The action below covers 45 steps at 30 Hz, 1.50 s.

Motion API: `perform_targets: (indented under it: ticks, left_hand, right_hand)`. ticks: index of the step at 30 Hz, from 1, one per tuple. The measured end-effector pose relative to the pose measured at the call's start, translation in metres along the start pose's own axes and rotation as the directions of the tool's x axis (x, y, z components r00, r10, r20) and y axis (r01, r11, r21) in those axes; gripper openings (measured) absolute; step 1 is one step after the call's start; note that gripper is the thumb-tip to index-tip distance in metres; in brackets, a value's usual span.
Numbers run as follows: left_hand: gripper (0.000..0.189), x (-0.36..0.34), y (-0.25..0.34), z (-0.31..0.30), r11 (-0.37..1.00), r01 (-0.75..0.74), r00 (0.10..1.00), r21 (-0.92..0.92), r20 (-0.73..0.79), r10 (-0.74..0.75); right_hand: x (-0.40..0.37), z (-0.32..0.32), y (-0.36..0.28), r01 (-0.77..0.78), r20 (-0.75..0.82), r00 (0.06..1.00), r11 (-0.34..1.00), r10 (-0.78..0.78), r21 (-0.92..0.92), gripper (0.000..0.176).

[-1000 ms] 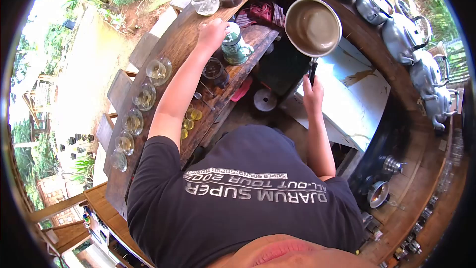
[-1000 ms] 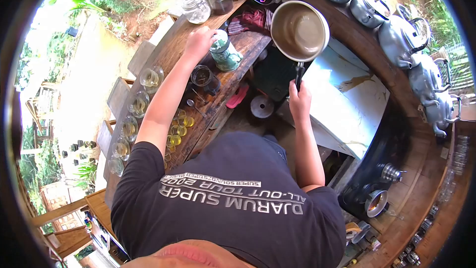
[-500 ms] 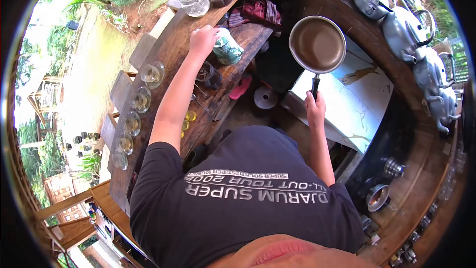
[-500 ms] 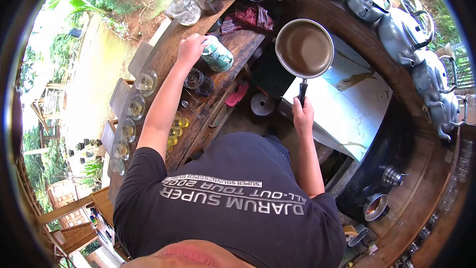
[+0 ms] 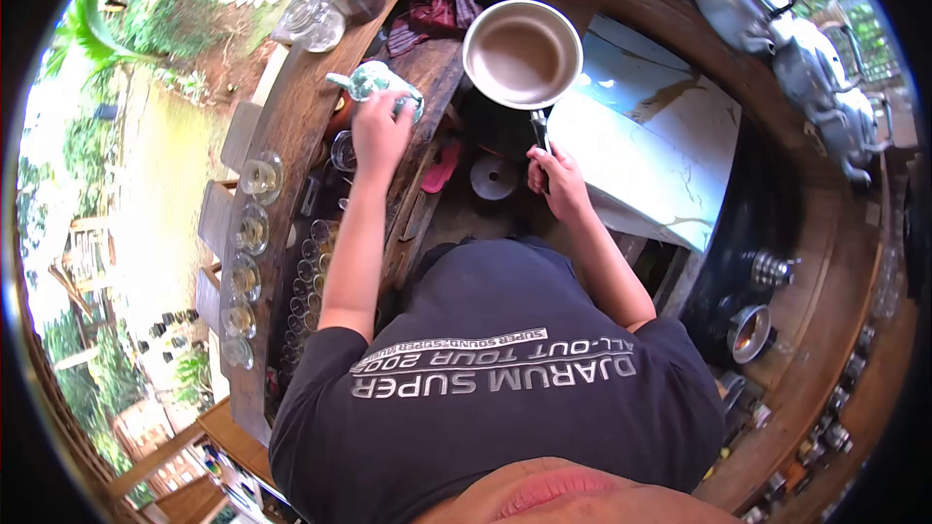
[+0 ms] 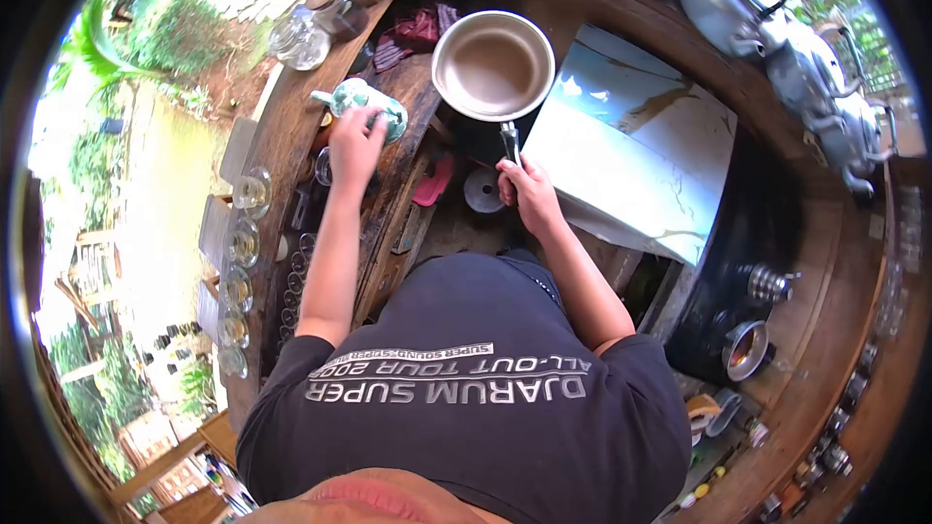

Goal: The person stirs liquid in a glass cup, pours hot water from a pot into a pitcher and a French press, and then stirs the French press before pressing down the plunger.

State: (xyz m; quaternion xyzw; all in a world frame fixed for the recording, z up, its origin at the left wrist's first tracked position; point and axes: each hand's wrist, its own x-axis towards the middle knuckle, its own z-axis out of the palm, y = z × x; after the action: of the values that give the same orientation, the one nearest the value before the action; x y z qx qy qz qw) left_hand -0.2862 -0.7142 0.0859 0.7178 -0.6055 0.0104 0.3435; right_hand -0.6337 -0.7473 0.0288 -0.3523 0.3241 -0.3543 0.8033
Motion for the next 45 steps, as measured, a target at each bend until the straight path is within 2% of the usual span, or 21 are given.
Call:
perform_targets:
  ticks: [3,5,6,7,9,13,15,17,19,23,25,27,28,29,32,35,37,39,43,44,45]
  left_hand:
    - [0.022,-0.040,0.059,0.012,0.924,0.146,0.969,-0.353,0.238,-0.063]
    - [0.023,-0.065,0.076,0.028,0.864,0.164,0.947,-0.476,0.321,-0.003]
    - [0.027,-0.075,0.083,0.033,0.763,0.353,0.880,-0.541,0.469,-0.075]
    - [0.028,-0.083,0.089,0.039,0.767,0.264,0.908,-0.586,0.419,0.008]
    - [0.031,-0.099,0.095,0.052,0.672,0.354,0.867,-0.650,0.498,0.026]
    - [0.034,-0.125,0.098,0.068,0.605,0.501,0.758,-0.619,0.651,0.038]
    - [0.033,-0.134,0.106,0.063,0.557,0.605,0.658,-0.569,0.751,0.054]
    - [0.034,-0.152,0.104,0.082,0.537,0.558,0.683,-0.633,0.718,0.136]
    - [0.034,-0.161,0.113,0.083,0.476,0.650,0.586,-0.593,0.790,0.183]
    - [0.034,-0.170,0.141,0.093,0.506,0.672,0.469,-0.541,0.839,0.274]
    - [0.035,-0.167,0.157,0.100,0.599,0.588,0.438,-0.544,0.836,0.330]
    - [0.036,-0.173,0.163,0.129,0.602,0.529,0.449,-0.599,0.799,0.401]
    - [0.048,-0.174,0.167,0.140,0.606,0.551,0.402,-0.574,0.819,0.410]
    - [0.048,-0.174,0.179,0.141,0.616,0.542,0.389,-0.572,0.820,0.418]
    - [0.071,-0.171,0.221,0.158,0.685,0.414,0.412,-0.599,0.795,0.446]
    - [0.070,-0.169,0.270,0.195,0.687,0.364,0.418,-0.629,0.769,0.484]
    - [0.071,-0.167,0.305,0.228,0.670,0.384,0.413,-0.635,0.767,0.491]
    - [0.072,-0.162,0.347,0.252,0.717,0.408,0.327,-0.565,0.824,0.464]
    - [0.074,-0.156,0.427,0.312,0.666,0.460,0.322,-0.587,0.809,0.492]
    - [0.074,-0.153,0.449,0.323,0.697,0.419,0.331,-0.582,0.812,0.480]
    - [0.073,-0.143,0.475,0.325,0.776,0.240,0.347,-0.583,0.798,0.493]
  right_hand:
    - [-0.011,0.019,0.009,0.009,-0.031,1.000,0.996,-0.006,0.090,0.016]
    - [-0.018,0.023,0.022,0.009,-0.040,0.999,0.996,-0.005,0.088,0.017]
    - [-0.024,0.029,0.023,-0.006,-0.047,0.999,0.994,0.011,0.110,0.017]
    - [-0.030,0.034,0.025,-0.019,-0.056,0.998,0.991,0.027,0.134,0.018]
    - [-0.044,0.042,0.031,0.004,-0.059,0.998,0.991,0.004,0.135,0.016]
    - [-0.079,0.053,0.045,-0.005,-0.114,0.993,0.993,0.019,0.116,0.010]
    - [-0.095,0.042,0.064,-0.019,-0.095,0.995,0.996,0.027,0.088,0.015]
    - [-0.116,0.040,0.064,-0.013,-0.092,0.996,1.000,0.015,0.022,0.020]
    - [-0.129,0.030,0.076,0.034,-0.107,0.994,0.999,-0.032,0.022,0.022]
    - [-0.155,0.005,0.081,0.078,-0.230,0.971,0.997,-0.070,0.026,0.021]
    - [-0.165,-0.014,0.085,0.124,-0.265,0.958,0.992,-0.111,0.033,0.021]
    - [-0.169,-0.031,0.089,0.155,-0.335,0.934,0.986,-0.124,0.067,0.020]
    - [-0.174,-0.042,0.089,0.149,-0.346,0.931,0.987,-0.118,0.066,0.021]
    - [-0.181,-0.050,0.083,0.141,-0.358,0.927,0.988,-0.107,0.068,0.021]
    - [-0.193,-0.083,0.062,0.185,-0.379,0.919,0.969,-0.111,0.163,0.018]
    - [-0.200,-0.136,0.049,0.239,-0.410,0.903,0.941,-0.126,0.238,0.014]
    - [-0.208,-0.179,0.036,0.248,-0.420,0.898,0.938,-0.129,0.241,0.018]
    - [-0.218,-0.218,0.013,0.243,-0.462,0.878,0.949,-0.128,0.199,0.018]
    - [-0.235,-0.295,-0.032,0.277,-0.545,0.821,0.953,-0.169,0.121,0.017]
    - [-0.240,-0.307,-0.050,0.261,-0.578,0.799,0.961,-0.164,0.088,0.021]
    - [-0.245,-0.319,-0.067,0.322,-0.587,0.781,0.943,-0.214,0.084,0.018]
